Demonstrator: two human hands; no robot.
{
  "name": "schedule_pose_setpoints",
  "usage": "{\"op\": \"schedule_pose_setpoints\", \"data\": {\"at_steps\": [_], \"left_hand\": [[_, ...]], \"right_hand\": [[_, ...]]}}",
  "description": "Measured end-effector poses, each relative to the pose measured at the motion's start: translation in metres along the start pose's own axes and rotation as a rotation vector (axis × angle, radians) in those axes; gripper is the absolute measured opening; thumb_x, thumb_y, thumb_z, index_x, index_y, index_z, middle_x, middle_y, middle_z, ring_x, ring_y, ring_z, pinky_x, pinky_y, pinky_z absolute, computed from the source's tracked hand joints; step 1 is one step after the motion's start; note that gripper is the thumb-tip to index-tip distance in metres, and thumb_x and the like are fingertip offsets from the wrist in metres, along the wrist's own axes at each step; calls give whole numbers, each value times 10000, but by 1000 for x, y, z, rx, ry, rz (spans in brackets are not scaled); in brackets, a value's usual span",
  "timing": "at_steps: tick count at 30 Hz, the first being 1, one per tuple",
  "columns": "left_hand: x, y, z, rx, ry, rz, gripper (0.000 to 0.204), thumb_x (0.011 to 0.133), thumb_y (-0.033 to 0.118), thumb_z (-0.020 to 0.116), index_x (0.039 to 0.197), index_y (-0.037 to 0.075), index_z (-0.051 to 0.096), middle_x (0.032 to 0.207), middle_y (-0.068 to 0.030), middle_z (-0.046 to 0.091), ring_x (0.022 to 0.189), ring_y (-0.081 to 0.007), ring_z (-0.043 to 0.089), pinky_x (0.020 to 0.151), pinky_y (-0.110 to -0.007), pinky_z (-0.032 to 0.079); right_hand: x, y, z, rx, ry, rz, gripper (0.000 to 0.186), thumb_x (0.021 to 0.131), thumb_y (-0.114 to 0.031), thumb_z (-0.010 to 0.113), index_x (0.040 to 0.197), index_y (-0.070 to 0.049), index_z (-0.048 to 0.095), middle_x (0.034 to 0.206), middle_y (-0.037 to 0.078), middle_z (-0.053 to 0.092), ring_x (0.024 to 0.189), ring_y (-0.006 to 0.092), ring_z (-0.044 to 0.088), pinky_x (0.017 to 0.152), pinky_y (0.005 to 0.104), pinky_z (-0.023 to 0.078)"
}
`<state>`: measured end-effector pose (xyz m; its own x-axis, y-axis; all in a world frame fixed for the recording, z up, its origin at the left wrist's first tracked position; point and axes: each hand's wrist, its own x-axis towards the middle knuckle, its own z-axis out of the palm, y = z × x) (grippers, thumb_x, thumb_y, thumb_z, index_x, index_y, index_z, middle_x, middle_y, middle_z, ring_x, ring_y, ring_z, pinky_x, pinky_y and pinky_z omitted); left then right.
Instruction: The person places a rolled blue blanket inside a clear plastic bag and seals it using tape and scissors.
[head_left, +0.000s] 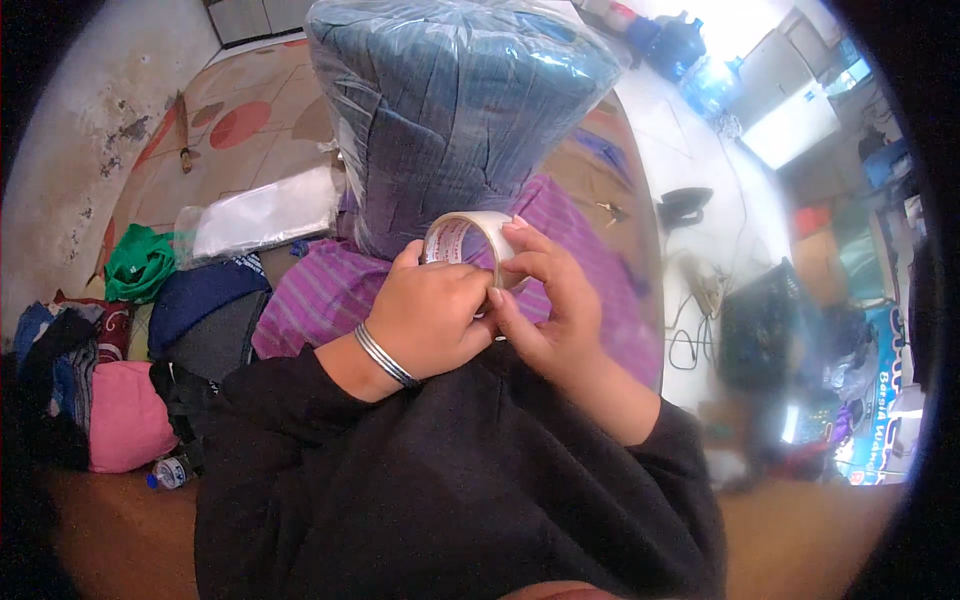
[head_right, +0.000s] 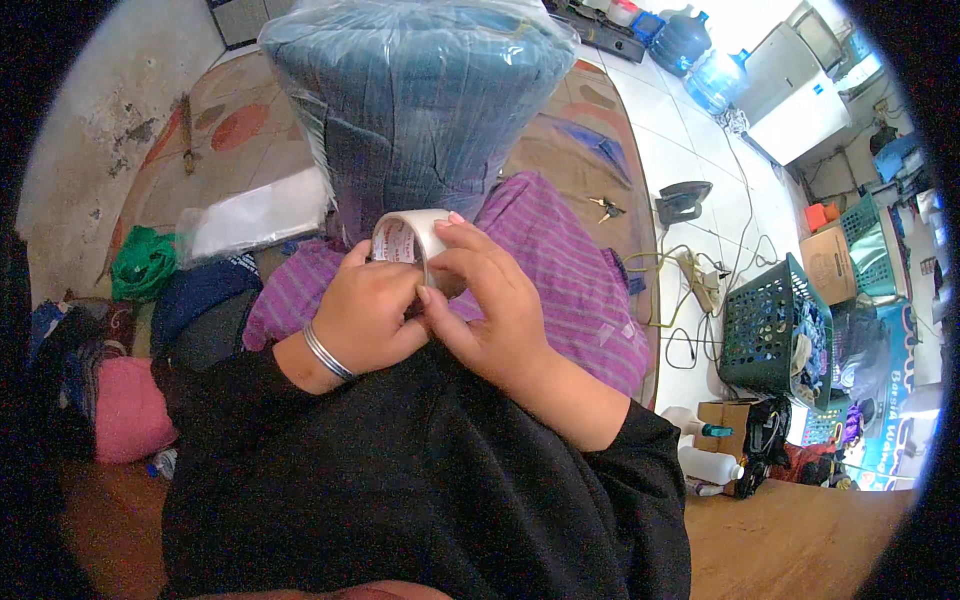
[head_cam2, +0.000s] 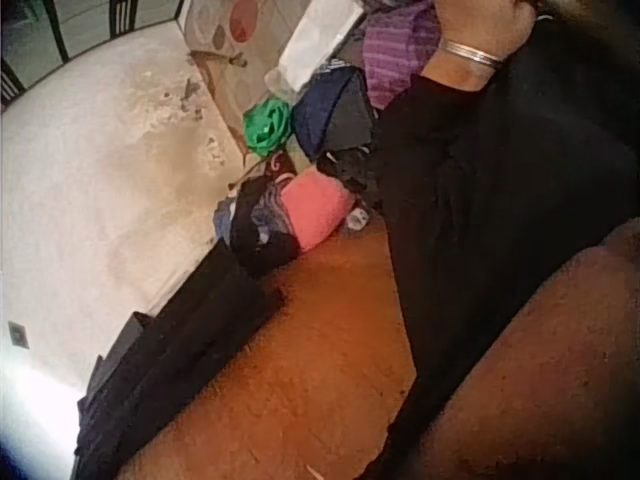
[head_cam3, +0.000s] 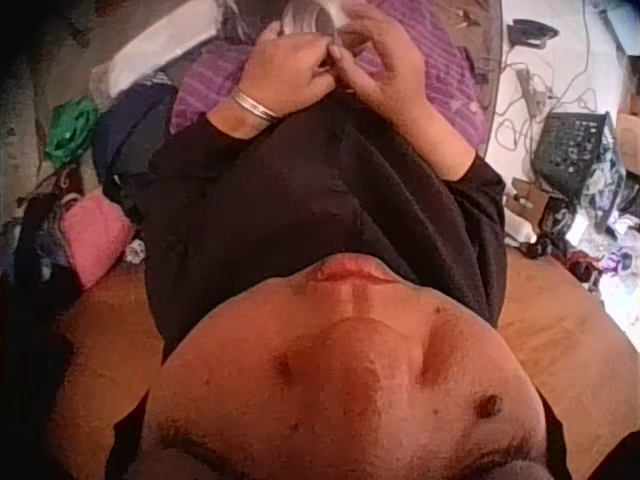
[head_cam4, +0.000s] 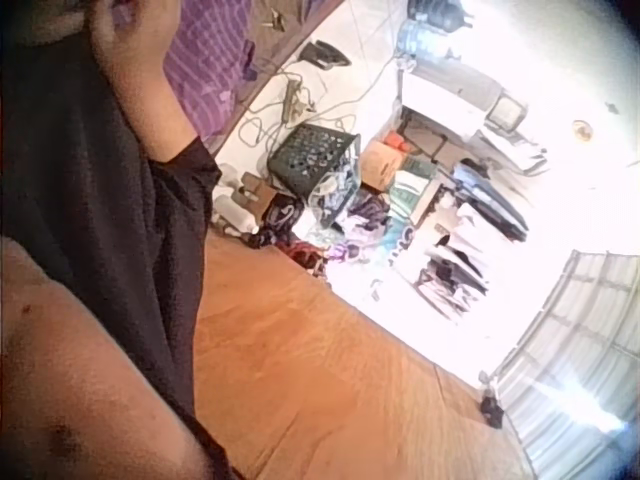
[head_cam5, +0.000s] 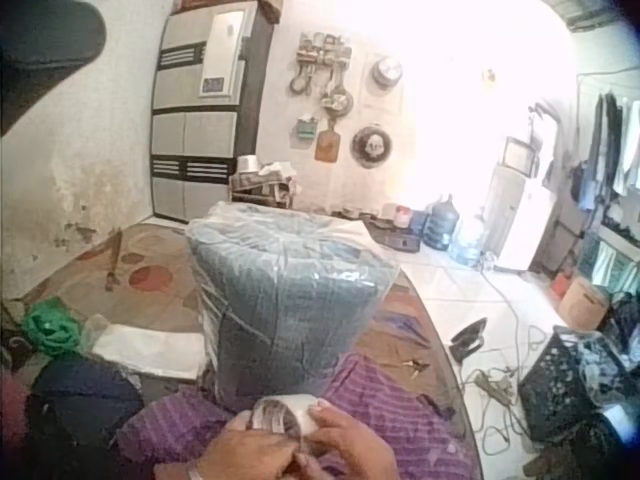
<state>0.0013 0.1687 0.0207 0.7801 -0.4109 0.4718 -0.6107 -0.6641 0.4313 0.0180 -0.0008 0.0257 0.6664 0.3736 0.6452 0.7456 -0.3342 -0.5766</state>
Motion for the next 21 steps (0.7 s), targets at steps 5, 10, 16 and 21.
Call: {"op": "schedule_pose_setpoints", "data": {"at_steps": [5,10,16,21], "left_hand": [[1,0,0,21,22,11,167,727,257,623,764,101,580,711,-72,622,694,-255,619,746,-436,373],[0,0,0,57,33,51,174,715,262,634,751,102,580,682,-73,616,657,-249,615,733,-433,371],[-2,-4,5,39,31,40,182,717,272,637,734,100,579,662,-67,612,637,-242,613,727,-420,370],[-2,-2,5,56,34,31,179,723,274,634,732,103,583,656,-63,610,634,-238,612,731,-417,367]], "right_hand": [[-1,3,1,50,38,17,252,718,-52,680,948,-3,589,1150,209,569,1129,358,535,940,401,431],[-1,5,2,69,36,4,208,717,-46,680,905,-7,601,1130,212,579,1118,361,541,942,400,429],[-3,10,1,47,-15,-23,187,716,-44,685,881,-5,606,1115,210,589,1115,353,545,940,399,431],[-5,9,5,151,20,135,191,727,-44,688,893,-2,606,1131,209,583,1119,341,546,936,395,433]]}}
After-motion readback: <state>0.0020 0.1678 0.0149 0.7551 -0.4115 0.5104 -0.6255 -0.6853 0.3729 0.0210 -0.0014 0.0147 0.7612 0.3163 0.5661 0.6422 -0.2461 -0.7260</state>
